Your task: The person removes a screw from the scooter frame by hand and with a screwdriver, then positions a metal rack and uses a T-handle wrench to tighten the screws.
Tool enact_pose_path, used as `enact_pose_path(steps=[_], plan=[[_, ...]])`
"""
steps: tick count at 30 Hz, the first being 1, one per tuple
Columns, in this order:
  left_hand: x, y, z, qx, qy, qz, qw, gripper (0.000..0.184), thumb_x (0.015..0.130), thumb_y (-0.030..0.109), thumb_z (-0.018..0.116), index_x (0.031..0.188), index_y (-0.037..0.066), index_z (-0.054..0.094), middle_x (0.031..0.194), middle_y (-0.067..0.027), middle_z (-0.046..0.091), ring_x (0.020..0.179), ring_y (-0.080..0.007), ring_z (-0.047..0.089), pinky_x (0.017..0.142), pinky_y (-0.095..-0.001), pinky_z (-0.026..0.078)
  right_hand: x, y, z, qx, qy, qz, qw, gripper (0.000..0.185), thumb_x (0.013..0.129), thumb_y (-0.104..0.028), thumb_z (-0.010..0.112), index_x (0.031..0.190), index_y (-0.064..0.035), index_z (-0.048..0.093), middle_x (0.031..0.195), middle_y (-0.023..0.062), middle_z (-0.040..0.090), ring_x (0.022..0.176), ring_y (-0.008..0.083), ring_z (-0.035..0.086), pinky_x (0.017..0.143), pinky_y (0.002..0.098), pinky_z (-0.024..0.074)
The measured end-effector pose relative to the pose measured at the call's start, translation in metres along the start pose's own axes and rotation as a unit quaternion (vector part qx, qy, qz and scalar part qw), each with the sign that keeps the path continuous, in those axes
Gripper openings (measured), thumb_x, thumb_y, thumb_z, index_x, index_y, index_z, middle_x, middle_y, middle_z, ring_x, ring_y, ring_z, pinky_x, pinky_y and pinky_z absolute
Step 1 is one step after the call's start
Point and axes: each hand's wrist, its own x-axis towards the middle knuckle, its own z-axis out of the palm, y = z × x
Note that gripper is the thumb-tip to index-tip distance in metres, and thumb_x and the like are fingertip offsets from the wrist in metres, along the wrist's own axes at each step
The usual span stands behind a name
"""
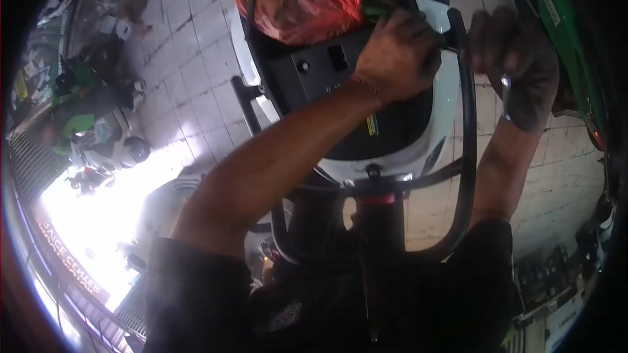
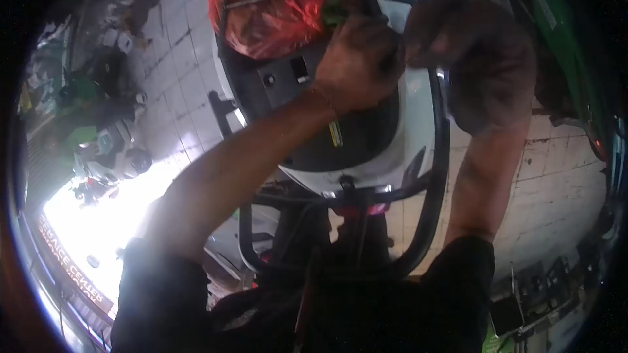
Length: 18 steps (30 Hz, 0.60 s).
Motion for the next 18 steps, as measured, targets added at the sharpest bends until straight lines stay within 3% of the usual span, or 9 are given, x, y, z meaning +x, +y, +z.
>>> enact_pose_path(steps=[3, 4, 5, 6, 9, 12, 16, 17, 18], plan=[[-0.003, -0.002, 0.005, -0.006, 0.031, 0.007, 0.999, 0.015, 0.073, 0.019, 0.068, 0.085, 0.012, 0.071, 0.092, -0.0051, 0.068, 0.099, -0.0273, 0.059, 0.090, -0.0426, 0.047, 0.001, -0.001, 0.015, -0.156, 0.006, -0.047, 0.987, 0.034, 0.073, -0.005, 0.080, 0.102, -0.0002, 0.063, 0.094, 0.0145, 0.061, 0.087, 0.0236, 0.061, 0.067, 0.0294, 0.0519], [-0.002, -0.003, 0.005, -0.001, 0.022, 0.010, 1.000, 0.016, 0.073, 0.020, 0.068, 0.086, 0.012, 0.071, 0.093, -0.0051, 0.068, 0.099, -0.0271, 0.059, 0.090, -0.0424, 0.047, 0.007, 0.002, 0.030, -0.429, 0.094, -0.078, 0.895, 0.028, 0.075, -0.003, 0.080, 0.098, -0.0020, 0.064, 0.088, 0.0067, 0.060, 0.074, 0.0148, 0.052, 0.059, 0.0248, 0.0432], [-0.002, -0.003, 0.004, 0.005, 0.012, 0.015, 1.000, 0.016, 0.072, 0.021, 0.068, 0.086, 0.012, 0.072, 0.094, -0.0051, 0.068, 0.099, -0.0268, 0.059, 0.090, -0.0421, 0.047, 0.010, 0.004, 0.041, -0.664, 0.171, -0.103, 0.720, 0.021, 0.078, -0.001, 0.079, 0.094, -0.0038, 0.065, 0.082, -0.0010, 0.059, 0.060, 0.0061, 0.043, 0.052, 0.0201, 0.0345], [-0.002, -0.004, 0.001, 0.017, -0.022, 0.013, 1.000, 0.018, 0.072, 0.023, 0.069, 0.086, 0.012, 0.072, 0.096, -0.0045, 0.069, 0.102, -0.0263, 0.059, 0.092, -0.0424, 0.046, 0.010, 0.008, 0.043, -0.583, 0.174, -0.129, 0.783, 0.023, 0.074, 0.008, 0.078, 0.093, -0.0012, 0.068, 0.079, -0.0008, 0.063, 0.053, 0.0005, 0.040, 0.046, 0.0156, 0.0266], [-0.006, 0.005, -0.009, 0.022, 0.021, 0.003, 1.000, 0.019, 0.072, 0.023, 0.069, 0.088, 0.012, 0.072, 0.095, -0.0037, 0.069, 0.105, -0.0257, 0.058, 0.094, -0.0427, 0.045, 0.014, -0.009, 0.044, -0.312, -0.041, -0.019, 0.949, 0.019, 0.079, -0.002, 0.075, 0.096, 0.0014, 0.067, 0.083, 0.0079, 0.062, 0.069, 0.0136, 0.051, 0.056, 0.0253, 0.0390], [-0.003, 0.002, -0.001, 0.047, 0.008, 0.016, 0.999, 0.019, 0.071, 0.022, 0.069, 0.088, 0.013, 0.072, 0.094, -0.0022, 0.069, 0.105, -0.0255, 0.058, 0.095, -0.0423, 0.045, 0.005, -0.010, 0.008, -0.034, -0.072, 0.077, 0.994, 0.023, 0.081, -0.008, 0.072, 0.100, 0.0029, 0.066, 0.089, 0.0135, 0.060, 0.083, 0.0238, 0.055, 0.063, 0.0324, 0.0436], [-0.002, -0.003, 0.004, 0.036, 0.010, 0.007, 0.999, 0.018, 0.072, 0.021, 0.068, 0.089, 0.015, 0.072, 0.093, -0.0008, 0.069, 0.102, -0.0248, 0.058, 0.091, -0.0412, 0.047, 0.011, -0.002, 0.013, -0.210, 0.050, -0.046, 0.975, 0.021, 0.083, -0.010, 0.074, 0.097, 0.0032, 0.065, 0.087, 0.0109, 0.058, 0.086, 0.0252, 0.058, 0.066, 0.0351, 0.0495], [-0.002, -0.003, 0.002, 0.036, 0.010, 0.002, 0.999, 0.018, 0.072, 0.021, 0.068, 0.089, 0.015, 0.072, 0.093, -0.0008, 0.069, 0.102, -0.0248, 0.058, 0.091, -0.0412, 0.047, 0.020, -0.007, 0.024, -0.474, 0.096, -0.128, 0.866, 0.024, 0.081, -0.012, 0.077, 0.081, -0.0006, 0.057, 0.074, 0.0063, 0.052, 0.070, 0.0191, 0.052, 0.058, 0.0330, 0.0426], [-0.001, -0.003, 0.001, 0.037, 0.008, 0.003, 0.999, 0.017, 0.073, 0.021, 0.068, 0.089, 0.015, 0.072, 0.092, -0.0008, 0.069, 0.101, -0.0245, 0.059, 0.090, -0.0409, 0.047, 0.026, -0.009, 0.033, -0.696, 0.132, -0.200, 0.677, 0.036, 0.080, -0.015, 0.080, 0.066, -0.0044, 0.048, 0.060, 0.0016, 0.047, 0.055, 0.0129, 0.046, 0.049, 0.0308, 0.0358]])
